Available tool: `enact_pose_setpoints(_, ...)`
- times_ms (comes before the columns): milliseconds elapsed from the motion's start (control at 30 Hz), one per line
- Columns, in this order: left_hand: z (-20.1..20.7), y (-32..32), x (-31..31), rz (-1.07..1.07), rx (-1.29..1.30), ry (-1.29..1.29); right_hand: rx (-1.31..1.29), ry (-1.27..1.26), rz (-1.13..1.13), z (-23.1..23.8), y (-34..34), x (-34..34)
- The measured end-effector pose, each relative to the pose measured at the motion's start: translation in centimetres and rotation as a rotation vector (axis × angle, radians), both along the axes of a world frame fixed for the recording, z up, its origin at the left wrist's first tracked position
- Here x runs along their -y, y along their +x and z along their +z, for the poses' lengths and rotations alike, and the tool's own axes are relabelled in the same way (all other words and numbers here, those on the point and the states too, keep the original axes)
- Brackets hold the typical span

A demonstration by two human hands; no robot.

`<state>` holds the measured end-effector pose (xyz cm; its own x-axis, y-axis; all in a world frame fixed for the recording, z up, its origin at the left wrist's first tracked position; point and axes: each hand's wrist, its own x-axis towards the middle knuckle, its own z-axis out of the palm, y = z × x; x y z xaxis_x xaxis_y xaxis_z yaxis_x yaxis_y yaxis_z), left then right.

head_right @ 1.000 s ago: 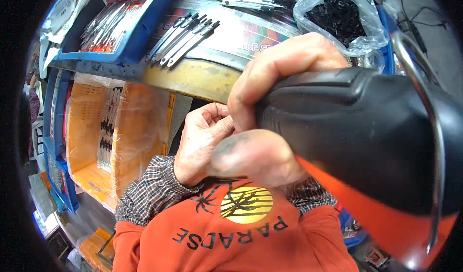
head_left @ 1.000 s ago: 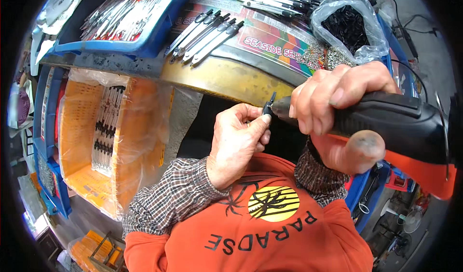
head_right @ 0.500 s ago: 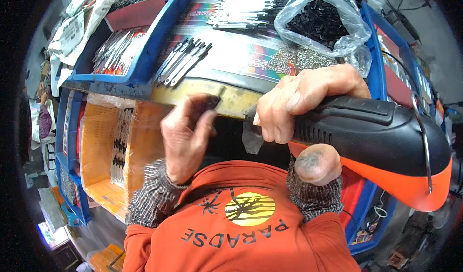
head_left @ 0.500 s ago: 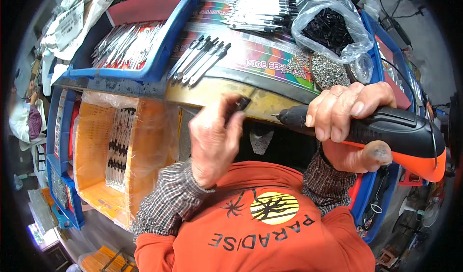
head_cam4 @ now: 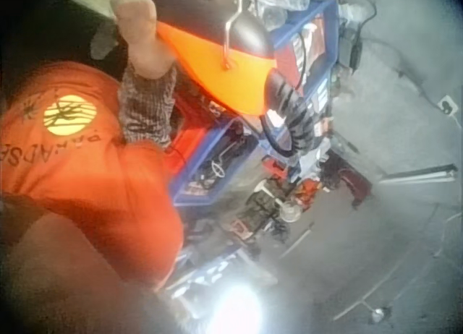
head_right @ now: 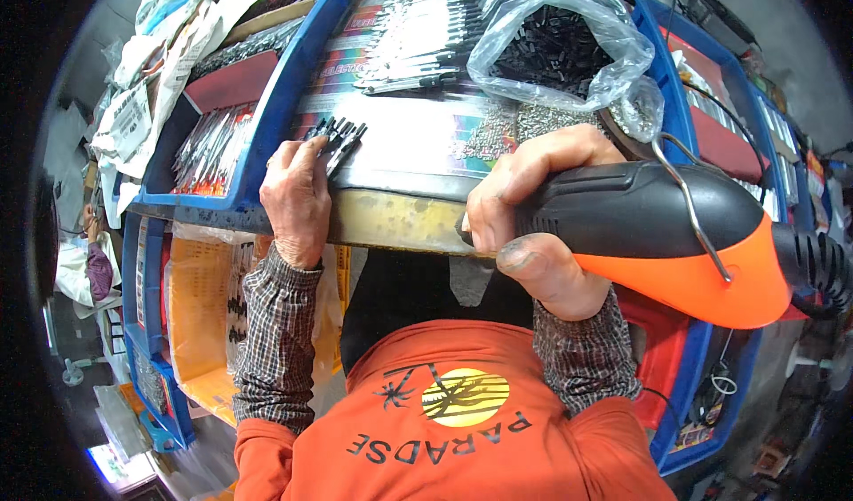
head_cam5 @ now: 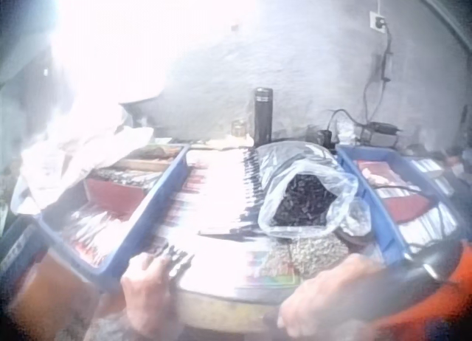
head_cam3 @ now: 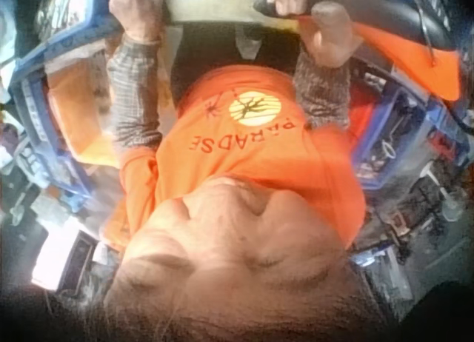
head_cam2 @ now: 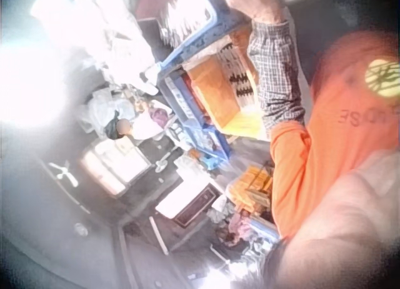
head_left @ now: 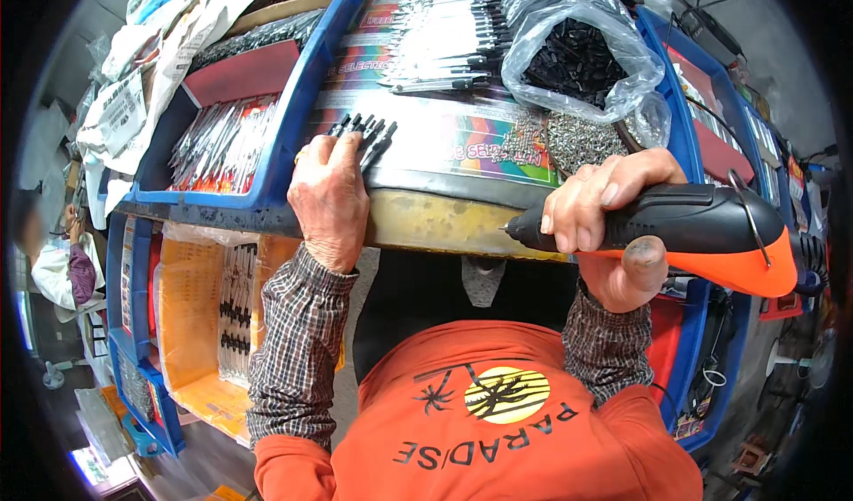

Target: The recorder uses a power screwdriver to assemble small metal and plastic components and then lines a basket with newspaper.

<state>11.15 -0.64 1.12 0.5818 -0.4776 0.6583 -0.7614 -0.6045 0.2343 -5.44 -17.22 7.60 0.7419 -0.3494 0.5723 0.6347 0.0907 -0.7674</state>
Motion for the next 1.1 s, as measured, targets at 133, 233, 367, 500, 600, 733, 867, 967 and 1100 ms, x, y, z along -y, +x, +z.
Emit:
enact_pose_setpoints(133,-0.3,0.5,0.2,0.016,0.009,0.076,-0.001,0.029,-0.019,0.0,0.0,0.0)
enact_pose_setpoints(233,-0.1,0.8,0.4,0.020,0.028,0.096,-0.006,0.061,-0.012,-0.1,0.0,0.2)
enact_pose_setpoints(367,0.2,1.3,0.5,0.038,0.074,0.144,-0.017,0.076,-0.035,-0.1,0.0,0.4)
enact_pose_setpoints(500,1.2,1.2,1.8,-0.007,0.143,0.154,-0.028,0.068,-0.042,-0.2,0.1,0.8)
enact_pose_setpoints(600,2.7,0.7,4.3,-0.095,0.127,0.126,-0.008,0.079,-0.059,-0.3,0.2,0.9)
enact_pose_setpoints(733,2.9,1.1,7.6,-0.181,0.120,0.144,-0.007,0.081,-0.069,-0.4,0.1,1.2)
enact_pose_setpoints(867,2.2,2.1,9.8,-0.196,0.139,0.193,-0.008,0.103,-0.095,-0.5,0.0,1.5)
enact_pose_setpoints(967,2.0,2.4,10.7,-0.184,0.157,0.204,-0.007,0.125,-0.102,-0.5,0.0,1.7)
enact_pose_setpoints(1100,1.6,2.7,11.2,-0.193,0.169,0.238,-0.003,0.144,-0.092,-0.9,0.0,2.1)
